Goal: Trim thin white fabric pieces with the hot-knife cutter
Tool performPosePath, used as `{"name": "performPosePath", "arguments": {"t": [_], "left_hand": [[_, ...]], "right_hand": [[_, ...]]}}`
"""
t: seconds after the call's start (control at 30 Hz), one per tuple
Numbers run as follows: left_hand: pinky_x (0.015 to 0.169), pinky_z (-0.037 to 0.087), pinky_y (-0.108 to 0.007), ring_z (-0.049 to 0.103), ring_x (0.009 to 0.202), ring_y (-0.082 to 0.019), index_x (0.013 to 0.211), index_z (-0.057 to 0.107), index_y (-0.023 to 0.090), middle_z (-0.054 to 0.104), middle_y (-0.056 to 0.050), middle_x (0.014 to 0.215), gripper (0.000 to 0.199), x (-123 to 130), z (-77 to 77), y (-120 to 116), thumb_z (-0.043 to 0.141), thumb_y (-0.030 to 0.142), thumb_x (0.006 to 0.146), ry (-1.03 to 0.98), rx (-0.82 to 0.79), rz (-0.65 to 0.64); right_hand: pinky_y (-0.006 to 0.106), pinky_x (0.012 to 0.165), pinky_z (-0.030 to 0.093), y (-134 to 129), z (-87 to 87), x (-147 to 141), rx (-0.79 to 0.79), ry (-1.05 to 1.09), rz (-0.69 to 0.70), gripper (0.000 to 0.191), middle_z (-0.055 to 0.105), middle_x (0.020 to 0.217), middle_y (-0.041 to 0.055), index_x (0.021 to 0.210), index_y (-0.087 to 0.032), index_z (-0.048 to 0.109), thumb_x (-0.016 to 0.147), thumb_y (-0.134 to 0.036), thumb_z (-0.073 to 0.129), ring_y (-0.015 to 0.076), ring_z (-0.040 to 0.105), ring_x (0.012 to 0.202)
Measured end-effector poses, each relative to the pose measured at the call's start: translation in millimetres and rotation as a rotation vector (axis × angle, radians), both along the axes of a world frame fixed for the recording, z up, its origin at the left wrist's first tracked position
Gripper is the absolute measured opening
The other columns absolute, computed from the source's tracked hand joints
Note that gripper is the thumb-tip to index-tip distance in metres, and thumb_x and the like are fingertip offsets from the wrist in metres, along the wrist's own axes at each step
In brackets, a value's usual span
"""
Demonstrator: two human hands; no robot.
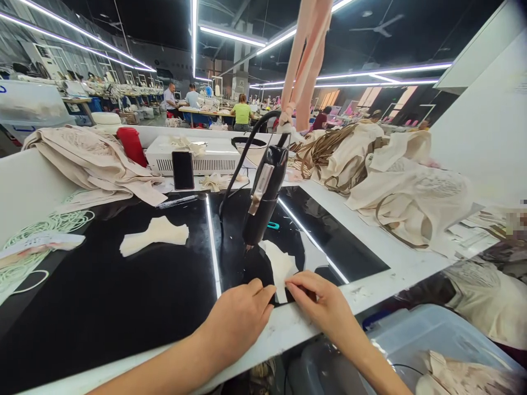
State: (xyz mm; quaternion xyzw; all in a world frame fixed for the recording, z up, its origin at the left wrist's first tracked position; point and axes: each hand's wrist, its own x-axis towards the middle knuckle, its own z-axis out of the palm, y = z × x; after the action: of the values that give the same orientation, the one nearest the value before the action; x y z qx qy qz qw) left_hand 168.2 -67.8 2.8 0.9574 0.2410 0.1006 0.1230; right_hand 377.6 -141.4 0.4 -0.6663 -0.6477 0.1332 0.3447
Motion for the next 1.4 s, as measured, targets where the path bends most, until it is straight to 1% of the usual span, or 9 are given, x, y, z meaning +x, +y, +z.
{"name": "performPosePath", "arguments": {"t": [0.13,0.43,0.63,0.83,0.9,1.0,1.1,1.3,1.4], "left_hand": [[0.077,0.062,-0.035,0.074,0.089,-0.022,0.130,0.064,0.019,0.071,-0.005,0.107,0.026,0.4,-0.4,0.3,0.054,0.020,0.106,-0.001,-0.011,0.032],[0.072,0.061,-0.034,0.075,0.086,-0.022,0.151,0.051,0.023,0.070,-0.003,0.105,0.045,6.4,6.6,-1.8,0.056,0.029,0.107,0.128,0.045,0.011],[0.067,0.059,-0.033,0.075,0.083,-0.022,0.147,0.056,0.024,0.068,-0.003,0.104,0.043,10.2,-3.5,-0.9,0.058,0.038,0.107,0.129,0.118,0.010],[0.065,0.057,-0.031,0.074,0.083,-0.022,0.144,0.058,0.023,0.068,-0.004,0.104,0.043,11.4,-9.0,-1.0,0.062,0.040,0.105,0.094,0.126,0.015],[0.065,0.057,-0.033,0.074,0.082,-0.023,0.145,0.057,0.022,0.068,-0.005,0.105,0.044,11.3,-8.4,-1.1,0.060,0.041,0.106,0.090,0.136,0.007],[0.064,0.057,-0.033,0.073,0.080,-0.022,0.143,0.058,0.021,0.068,-0.005,0.105,0.041,10.9,-6.2,-1.1,0.058,0.041,0.107,0.104,0.140,-0.002],[0.062,0.055,-0.031,0.073,0.078,-0.021,0.142,0.059,0.023,0.067,-0.004,0.103,0.039,10.9,-4.0,-1.4,0.058,0.041,0.107,0.121,0.137,0.011],[0.058,0.048,-0.028,0.071,0.074,-0.019,0.139,0.060,0.024,0.067,-0.003,0.097,0.037,14.0,-3.2,-2.2,0.059,0.040,0.106,0.141,0.154,0.040],[0.060,0.050,-0.029,0.072,0.076,-0.021,0.142,0.059,0.024,0.068,-0.004,0.100,0.038,14.0,2.6,-2.1,0.057,0.037,0.106,0.164,0.098,0.042]], "right_hand": [[0.029,0.061,0.052,3.4,0.3,6.0,-0.034,0.101,-0.062,0.026,0.077,0.081,0.0030,0.087,-0.024,0.079,0.096,-0.036,0.059,0.0189,0.067,0.069],[0.031,0.062,0.048,3.8,2.1,3.6,-0.063,0.239,-0.086,0.026,0.075,0.079,0.0029,0.082,-0.025,0.081,0.091,-0.042,0.063,0.0199,0.065,0.071],[0.032,0.063,0.047,4.9,7.6,4.2,-0.046,0.334,-0.129,0.023,0.075,0.082,0.0037,0.079,-0.025,0.080,0.085,-0.044,0.069,0.0205,0.062,0.072],[0.028,0.050,0.045,15.8,23.0,9.4,-0.009,0.586,-0.234,0.034,0.068,0.059,0.0001,0.090,-0.020,0.076,0.087,-0.054,0.073,0.0145,0.054,0.049],[0.027,0.052,0.051,24.9,27.8,11.3,0.041,0.694,-0.244,0.038,0.074,0.070,0.0029,0.090,-0.020,0.072,0.085,-0.057,0.074,0.0155,0.064,0.054],[0.029,0.067,0.062,42.2,34.4,15.4,0.164,0.822,-0.255,0.036,0.081,0.097,0.0076,0.088,-0.021,0.067,0.083,-0.056,0.077,0.0221,0.079,0.084],[0.032,0.083,0.063,59.0,43.0,20.9,0.328,0.905,-0.257,0.031,0.081,0.107,0.0064,0.089,-0.023,0.065,0.084,-0.051,0.077,0.0235,0.079,0.104],[0.029,0.095,0.058,67.5,68.0,23.0,0.671,0.995,-0.232,0.021,0.078,0.105,-0.0014,0.094,-0.026,0.062,0.087,-0.042,0.075,0.0156,0.076,0.108],[0.025,0.087,0.057,55.4,75.0,15.5,0.709,1.019,-0.194,0.018,0.074,0.091,-0.0028,0.091,-0.025,0.065,0.093,-0.043,0.068,0.0123,0.074,0.091]]}}
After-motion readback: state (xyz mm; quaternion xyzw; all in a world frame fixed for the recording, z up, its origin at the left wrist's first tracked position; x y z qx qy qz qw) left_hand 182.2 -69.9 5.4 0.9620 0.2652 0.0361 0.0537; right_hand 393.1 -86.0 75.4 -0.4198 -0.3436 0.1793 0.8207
